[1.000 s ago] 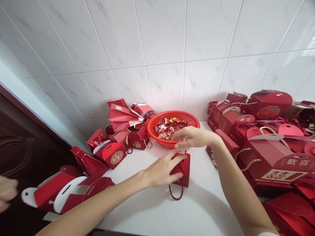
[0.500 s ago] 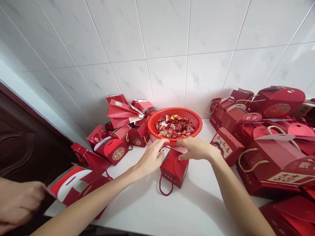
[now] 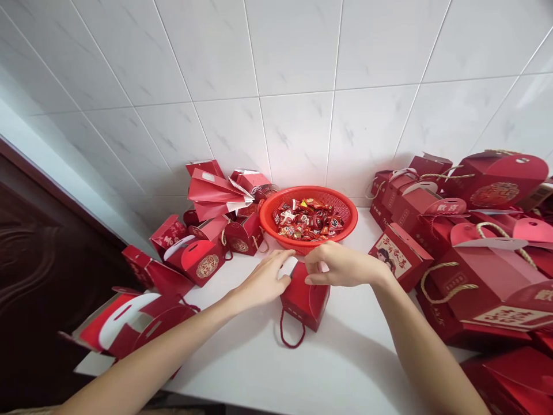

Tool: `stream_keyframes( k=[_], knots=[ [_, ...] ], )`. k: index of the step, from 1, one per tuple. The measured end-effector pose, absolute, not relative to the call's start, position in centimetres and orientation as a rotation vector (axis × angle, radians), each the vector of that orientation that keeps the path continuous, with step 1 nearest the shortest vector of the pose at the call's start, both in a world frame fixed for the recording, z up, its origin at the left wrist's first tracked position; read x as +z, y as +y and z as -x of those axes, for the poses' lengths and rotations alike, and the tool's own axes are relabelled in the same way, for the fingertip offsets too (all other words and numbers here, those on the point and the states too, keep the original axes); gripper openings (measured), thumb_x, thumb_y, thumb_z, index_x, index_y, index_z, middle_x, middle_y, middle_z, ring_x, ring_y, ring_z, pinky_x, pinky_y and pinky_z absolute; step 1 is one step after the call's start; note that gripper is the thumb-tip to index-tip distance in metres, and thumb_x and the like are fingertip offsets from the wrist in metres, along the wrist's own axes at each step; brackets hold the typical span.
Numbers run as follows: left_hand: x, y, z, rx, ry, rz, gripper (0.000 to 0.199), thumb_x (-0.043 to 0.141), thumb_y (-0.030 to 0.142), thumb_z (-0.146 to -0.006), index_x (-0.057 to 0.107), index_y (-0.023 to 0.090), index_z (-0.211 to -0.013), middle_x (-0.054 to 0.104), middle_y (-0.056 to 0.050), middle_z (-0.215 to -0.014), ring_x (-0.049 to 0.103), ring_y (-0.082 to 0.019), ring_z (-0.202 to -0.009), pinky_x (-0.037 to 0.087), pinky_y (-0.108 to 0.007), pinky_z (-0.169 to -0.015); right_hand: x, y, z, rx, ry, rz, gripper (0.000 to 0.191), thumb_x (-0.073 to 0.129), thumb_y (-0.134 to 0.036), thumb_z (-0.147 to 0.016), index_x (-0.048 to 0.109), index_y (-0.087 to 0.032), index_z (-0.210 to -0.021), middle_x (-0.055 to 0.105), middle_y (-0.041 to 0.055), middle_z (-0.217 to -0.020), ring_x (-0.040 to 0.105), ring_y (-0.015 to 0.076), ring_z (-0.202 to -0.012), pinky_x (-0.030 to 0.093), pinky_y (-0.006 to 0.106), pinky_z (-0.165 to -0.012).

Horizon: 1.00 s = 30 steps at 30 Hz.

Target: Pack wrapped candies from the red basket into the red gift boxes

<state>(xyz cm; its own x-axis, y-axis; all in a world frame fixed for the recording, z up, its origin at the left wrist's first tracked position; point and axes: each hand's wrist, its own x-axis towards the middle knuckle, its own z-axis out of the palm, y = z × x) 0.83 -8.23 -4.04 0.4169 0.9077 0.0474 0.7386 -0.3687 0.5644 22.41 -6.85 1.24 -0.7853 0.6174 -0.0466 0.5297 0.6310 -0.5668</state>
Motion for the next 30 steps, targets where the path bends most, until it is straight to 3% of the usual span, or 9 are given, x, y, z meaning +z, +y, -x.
stream_keyframes(
  k=[5, 10, 12, 15, 19, 23, 26, 30],
  knots=[
    [-4.1, -8.1, -0.6, 0.48, 1.402, -2.195, 0.06, 0.048, 0.014, -0.076, 0.057, 0.019, -0.135, 0.065, -0.01, -0.12, 0.061, -0.024, -0.108, 0.05, -0.04, -0.1, 1.1, -6.8, -22.5, 0.932, -2.819, 0.942, 0.014, 0.059, -0.016, -0.086, 0.073, -0.015, -0.084, 0.065, 0.0001, -0.07, 0.051, 0.0096, -0.059, 0.038, 0.021, -0.058],
    [-4.0, -8.1, -0.9, 0.567, 1.25, -2.241, 0.061, 0.041, 0.006, -0.074, 0.06, 0.023, -0.13, 0.062, -0.006, -0.134, 0.055, -0.022, -0.124, 0.044, -0.038, -0.109, 0.6, -7.1, -22.0, 0.903, -3.052, 0.976, 0.034, 0.055, -0.013, -0.086, 0.075, -0.023, -0.111, 0.07, 0.0002, -0.08, 0.054, 0.0104, -0.063, 0.038, 0.021, -0.06],
    [-3.8, -8.1, -1.1, 0.563, 1.221, -2.267, 0.055, 0.039, 0.005, -0.074, 0.067, 0.022, -0.118, 0.065, -0.006, -0.128, 0.056, -0.022, -0.123, 0.043, -0.037, -0.11, 0.5, -7.3, -21.7, 0.891, -3.087, 0.956, 0.039, 0.055, -0.015, -0.087, 0.071, -0.028, -0.121, 0.071, 0.0, -0.084, 0.056, 0.0115, -0.067, 0.037, 0.021, -0.06],
    [-3.4, -7.9, -1.4, 0.474, 1.239, -2.288, 0.046, 0.039, 0.004, -0.073, 0.075, 0.021, -0.095, 0.071, -0.005, -0.109, 0.064, -0.022, -0.107, 0.05, -0.034, -0.097, 0.2, -7.5, -21.2, 0.86, -3.111, 1.013, 0.046, 0.06, -0.024, -0.088, 0.062, -0.03, -0.133, 0.071, 0.0012, -0.088, 0.06, 0.0152, -0.074, 0.035, 0.022, -0.057],
    [-2.8, -7.7, -1.8, 0.392, 1.256, -2.276, 0.041, 0.04, 0.009, -0.079, 0.078, 0.02, -0.087, 0.075, -0.005, -0.093, 0.067, -0.021, -0.091, 0.05, -0.031, -0.084, -0.1, -7.9, -20.1, 0.692, -3.105, 1.243, 0.045, 0.066, -0.038, -0.085, 0.064, -0.019, -0.126, 0.071, 0.0086, -0.096, 0.066, 0.0235, -0.085, 0.036, 0.025, -0.057],
    [-2.4, -7.8, -2.0, 0.386, 1.213, -2.345, 0.04, 0.038, 0.016, -0.086, 0.077, 0.022, -0.082, 0.076, -0.004, -0.088, 0.064, -0.022, -0.095, 0.047, -0.032, -0.088, -0.5, -8.2, -19.4, 0.62, -3.092, 1.335, 0.039, 0.065, -0.041, -0.086, 0.064, -0.016, -0.116, 0.072, 0.0118, -0.099, 0.068, 0.0262, -0.088, 0.039, 0.027, -0.06],
    [-2.0, -7.8, -1.9, 0.405, 1.236, -2.308, 0.037, 0.039, 0.02, -0.088, 0.073, 0.021, -0.073, 0.073, -0.004, -0.079, 0.063, -0.021, -0.086, 0.045, -0.029, -0.08, -0.7, -8.0, -19.6, 0.575, -3.09, 1.298, 0.043, 0.066, -0.04, -0.085, 0.06, -0.017, -0.121, 0.072, 0.0116, -0.101, 0.069, 0.0268, -0.088, 0.038, 0.027, -0.06],
    [-1.3, -7.8, -1.9, 0.367, 1.394, -2.151, 0.039, 0.037, 0.032, -0.091, 0.055, 0.02, -0.059, 0.057, 0.0, -0.06, 0.053, -0.018, -0.064, 0.034, -0.027, -0.06, -0.6, -7.4, -20.6, 0.666, -3.014, 1.172, 0.055, 0.069, -0.034, -0.081, 0.05, -0.02, -0.131, 0.071, 0.0091, -0.104, 0.067, 0.0236, -0.087, 0.039, 0.025, -0.06]
  ],
)
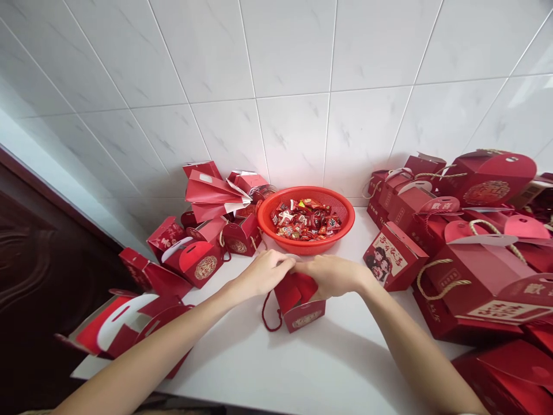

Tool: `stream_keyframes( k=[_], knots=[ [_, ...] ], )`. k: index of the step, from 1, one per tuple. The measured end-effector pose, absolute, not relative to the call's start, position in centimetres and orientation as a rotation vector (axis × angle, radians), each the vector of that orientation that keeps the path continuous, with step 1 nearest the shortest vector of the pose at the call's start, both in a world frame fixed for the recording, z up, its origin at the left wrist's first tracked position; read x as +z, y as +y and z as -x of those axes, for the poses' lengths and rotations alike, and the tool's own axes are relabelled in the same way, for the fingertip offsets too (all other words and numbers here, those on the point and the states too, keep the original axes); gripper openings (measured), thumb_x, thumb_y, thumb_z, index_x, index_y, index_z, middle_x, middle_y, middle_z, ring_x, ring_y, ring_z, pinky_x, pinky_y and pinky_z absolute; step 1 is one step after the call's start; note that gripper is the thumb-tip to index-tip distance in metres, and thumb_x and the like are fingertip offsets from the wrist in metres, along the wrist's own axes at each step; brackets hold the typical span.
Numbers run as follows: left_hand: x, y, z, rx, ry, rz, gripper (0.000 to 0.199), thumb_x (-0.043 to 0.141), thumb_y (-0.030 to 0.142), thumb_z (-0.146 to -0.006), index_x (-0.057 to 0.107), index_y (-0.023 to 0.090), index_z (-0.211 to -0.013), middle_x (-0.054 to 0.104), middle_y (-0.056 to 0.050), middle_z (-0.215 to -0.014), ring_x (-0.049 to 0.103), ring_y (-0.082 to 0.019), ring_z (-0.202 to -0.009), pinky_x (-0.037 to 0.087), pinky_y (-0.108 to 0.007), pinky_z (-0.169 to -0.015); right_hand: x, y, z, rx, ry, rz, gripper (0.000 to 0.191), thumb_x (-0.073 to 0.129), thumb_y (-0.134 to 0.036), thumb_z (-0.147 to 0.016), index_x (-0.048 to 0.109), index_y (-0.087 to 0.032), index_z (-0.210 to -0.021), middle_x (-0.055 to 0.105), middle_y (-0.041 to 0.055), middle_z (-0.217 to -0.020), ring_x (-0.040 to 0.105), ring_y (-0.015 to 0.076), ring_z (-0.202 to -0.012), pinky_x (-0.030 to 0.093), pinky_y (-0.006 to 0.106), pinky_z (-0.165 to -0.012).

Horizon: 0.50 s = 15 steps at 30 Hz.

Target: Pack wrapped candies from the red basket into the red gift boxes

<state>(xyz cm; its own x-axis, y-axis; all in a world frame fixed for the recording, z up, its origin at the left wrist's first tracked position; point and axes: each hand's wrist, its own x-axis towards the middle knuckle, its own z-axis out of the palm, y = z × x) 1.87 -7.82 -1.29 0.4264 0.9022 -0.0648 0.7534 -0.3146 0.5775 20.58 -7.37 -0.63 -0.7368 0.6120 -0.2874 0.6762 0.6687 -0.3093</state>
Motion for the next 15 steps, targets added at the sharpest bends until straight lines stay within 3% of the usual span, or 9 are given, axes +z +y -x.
stream_keyframes(
  k=[5, 11, 13, 15],
  knots=[
    [-1.1, -7.7, -1.8, 0.453, 1.45, -2.083, 0.046, 0.035, 0.042, -0.094, 0.047, 0.02, -0.055, 0.05, 0.0, -0.057, 0.051, -0.018, -0.066, 0.033, -0.029, -0.063, 0.1, -6.6, -22.4, -0.979, 2.736, -1.116, 0.059, 0.073, -0.034, -0.078, 0.046, -0.017, -0.127, 0.068, 0.0037, -0.088, 0.064, 0.0169, -0.072, 0.041, 0.022, -0.056],
    [-2.0, -7.2, -1.3, 0.428, 1.404, -2.042, 0.036, 0.047, 0.041, -0.085, 0.057, 0.018, -0.06, 0.054, 0.001, -0.059, 0.052, -0.017, -0.06, 0.035, -0.027, -0.06, 0.5, -5.8, -24.2, -1.436, 2.643, -1.055, 0.062, 0.08, -0.047, -0.07, 0.049, -0.017, -0.115, 0.069, 0.0041, -0.096, 0.068, 0.0189, -0.088, 0.05, 0.024, -0.069],
    [-1.9, -7.1, -1.1, 0.349, 1.323, -2.075, 0.022, 0.054, 0.034, -0.079, 0.065, 0.016, -0.071, 0.064, -0.001, -0.07, 0.058, -0.018, -0.068, 0.04, -0.027, -0.064, 0.3, -5.5, -24.5, -1.425, 2.631, -1.073, 0.063, 0.08, -0.053, -0.069, 0.053, -0.016, -0.113, 0.07, 0.0058, -0.099, 0.067, 0.0203, -0.092, 0.051, 0.025, -0.072],
    [-1.4, -7.0, -0.6, 0.26, 1.22, -2.093, 0.03, 0.055, 0.026, -0.073, 0.07, 0.016, -0.098, 0.072, -0.004, -0.097, 0.065, -0.021, -0.085, 0.046, -0.027, -0.073, 0.1, -5.3, -24.7, -1.372, 2.64, -1.103, 0.059, 0.076, -0.057, -0.072, 0.058, -0.015, -0.11, 0.07, 0.0086, -0.105, 0.067, 0.0213, -0.094, 0.05, 0.025, -0.073]
  ],
)
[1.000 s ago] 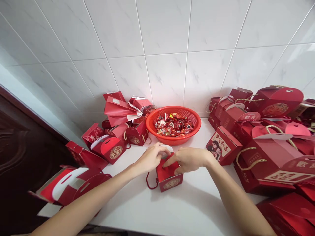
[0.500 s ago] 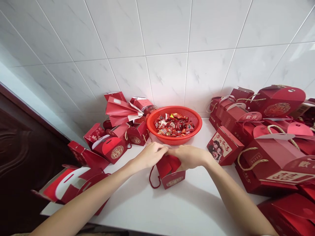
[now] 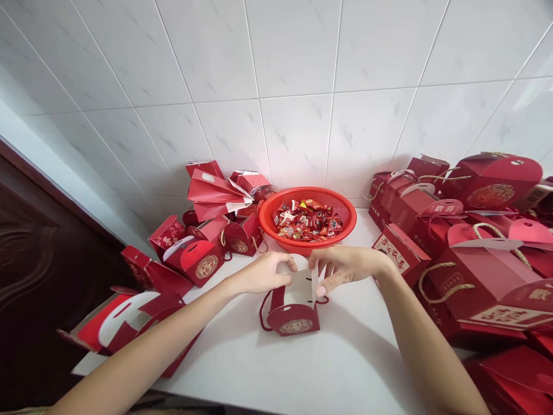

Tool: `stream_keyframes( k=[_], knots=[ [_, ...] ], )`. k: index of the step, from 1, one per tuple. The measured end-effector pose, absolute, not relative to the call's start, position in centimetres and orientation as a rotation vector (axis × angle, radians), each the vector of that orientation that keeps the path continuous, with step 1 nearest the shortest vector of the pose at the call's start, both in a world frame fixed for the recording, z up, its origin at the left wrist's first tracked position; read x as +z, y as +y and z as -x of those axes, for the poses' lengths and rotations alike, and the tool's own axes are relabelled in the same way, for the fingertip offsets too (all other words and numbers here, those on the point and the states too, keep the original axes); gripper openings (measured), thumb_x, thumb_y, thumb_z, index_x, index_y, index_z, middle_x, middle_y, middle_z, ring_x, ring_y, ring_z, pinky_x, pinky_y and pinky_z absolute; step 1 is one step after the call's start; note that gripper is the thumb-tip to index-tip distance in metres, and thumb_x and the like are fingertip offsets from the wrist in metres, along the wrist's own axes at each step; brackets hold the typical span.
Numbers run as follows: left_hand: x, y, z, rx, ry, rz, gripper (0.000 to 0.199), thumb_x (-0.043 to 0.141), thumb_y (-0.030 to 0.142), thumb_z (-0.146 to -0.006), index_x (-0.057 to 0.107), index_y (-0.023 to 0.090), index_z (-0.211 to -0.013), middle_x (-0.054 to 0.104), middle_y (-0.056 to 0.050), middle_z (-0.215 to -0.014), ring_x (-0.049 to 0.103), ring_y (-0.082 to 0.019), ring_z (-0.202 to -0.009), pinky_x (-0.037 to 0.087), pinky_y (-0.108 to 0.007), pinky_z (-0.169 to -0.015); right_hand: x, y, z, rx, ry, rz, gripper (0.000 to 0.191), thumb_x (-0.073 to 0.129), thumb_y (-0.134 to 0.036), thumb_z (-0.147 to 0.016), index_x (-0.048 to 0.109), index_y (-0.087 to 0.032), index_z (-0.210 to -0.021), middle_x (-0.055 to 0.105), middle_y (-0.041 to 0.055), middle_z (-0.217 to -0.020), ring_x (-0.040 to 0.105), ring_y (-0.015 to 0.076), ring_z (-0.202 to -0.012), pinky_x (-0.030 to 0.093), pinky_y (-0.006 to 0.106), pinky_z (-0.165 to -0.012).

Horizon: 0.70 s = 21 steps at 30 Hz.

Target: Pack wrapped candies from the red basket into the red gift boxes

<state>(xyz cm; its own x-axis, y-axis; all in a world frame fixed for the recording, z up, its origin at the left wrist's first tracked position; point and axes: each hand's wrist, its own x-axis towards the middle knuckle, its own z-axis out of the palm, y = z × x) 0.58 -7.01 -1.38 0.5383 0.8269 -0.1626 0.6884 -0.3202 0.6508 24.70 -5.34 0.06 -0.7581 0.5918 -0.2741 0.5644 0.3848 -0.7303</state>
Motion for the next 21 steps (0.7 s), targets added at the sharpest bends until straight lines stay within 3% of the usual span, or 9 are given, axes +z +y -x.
stream_keyframes(
  k=[4, 8, 13, 17, 19, 21],
  knots=[
    [-0.1, -6.6, 1.1, 0.074, 1.075, -2.065, 0.069, 0.055, 0.02, -0.07, 0.054, 0.019, -0.139, 0.055, -0.006, -0.146, 0.053, -0.025, -0.129, 0.045, -0.028, -0.099, 0.1, -5.3, -25.0, 1.191, -2.671, 1.196, 0.042, 0.073, -0.046, -0.079, 0.064, -0.015, -0.106, 0.069, 0.0093, -0.11, 0.066, 0.0217, -0.095, 0.049, 0.026, -0.073],
    [0.4, -6.2, 2.8, -0.175, 1.048, -2.042, 0.09, 0.065, 0.025, -0.068, 0.037, 0.023, -0.153, 0.04, -0.006, -0.158, 0.045, -0.028, -0.138, 0.045, -0.028, -0.102, 0.6, -5.9, -24.6, 1.107, -2.699, 1.356, 0.035, 0.075, -0.024, -0.077, 0.063, -0.016, -0.109, 0.068, 0.0078, -0.113, 0.065, 0.021, -0.096, 0.047, 0.024, -0.069],
    [0.1, -6.6, 3.2, -0.305, 1.091, -2.099, 0.106, 0.076, 0.038, -0.067, 0.024, 0.024, -0.158, 0.04, -0.007, -0.158, 0.045, -0.03, -0.138, 0.04, -0.03, -0.107, 0.7, -6.5, -23.2, 0.765, -2.725, 1.712, 0.046, 0.079, -0.024, -0.073, 0.062, -0.014, -0.114, 0.067, 0.0114, -0.11, 0.063, 0.0243, -0.093, 0.039, 0.026, -0.061],
    [-0.3, -7.0, 2.4, -0.312, 1.036, -2.066, 0.099, 0.07, 0.045, -0.077, 0.02, 0.023, -0.159, 0.056, -0.008, -0.146, 0.057, -0.027, -0.125, 0.047, -0.025, -0.095, 0.6, -6.8, -22.5, 0.512, -2.772, 1.733, 0.017, 0.071, -0.014, -0.078, 0.066, -0.014, -0.094, 0.069, 0.0113, -0.098, 0.063, 0.023, -0.088, 0.033, 0.027, -0.06],
    [-0.5, -7.1, 1.8, -0.304, 1.001, -2.073, 0.093, 0.065, 0.045, -0.082, 0.017, 0.025, -0.16, 0.062, -0.007, -0.138, 0.062, -0.025, -0.116, 0.048, -0.024, -0.088, 0.6, -6.7, -22.5, 0.571, -2.75, 1.688, 0.009, 0.067, -0.024, -0.084, 0.067, -0.015, -0.083, 0.069, 0.0098, -0.086, 0.062, 0.0207, -0.077, 0.033, 0.027, -0.059],
    [-0.7, -7.0, 1.3, -0.288, 1.022, -2.115, 0.088, 0.061, 0.046, -0.085, 0.018, 0.027, -0.159, 0.065, -0.006, -0.133, 0.064, -0.024, -0.109, 0.048, -0.024, -0.085, 0.5, -6.6, -22.9, 0.648, -2.729, 1.654, 0.029, 0.068, -0.043, -0.084, 0.067, -0.015, -0.078, 0.067, 0.0089, -0.077, 0.06, 0.02, -0.069, 0.034, 0.028, -0.057]
  ],
)
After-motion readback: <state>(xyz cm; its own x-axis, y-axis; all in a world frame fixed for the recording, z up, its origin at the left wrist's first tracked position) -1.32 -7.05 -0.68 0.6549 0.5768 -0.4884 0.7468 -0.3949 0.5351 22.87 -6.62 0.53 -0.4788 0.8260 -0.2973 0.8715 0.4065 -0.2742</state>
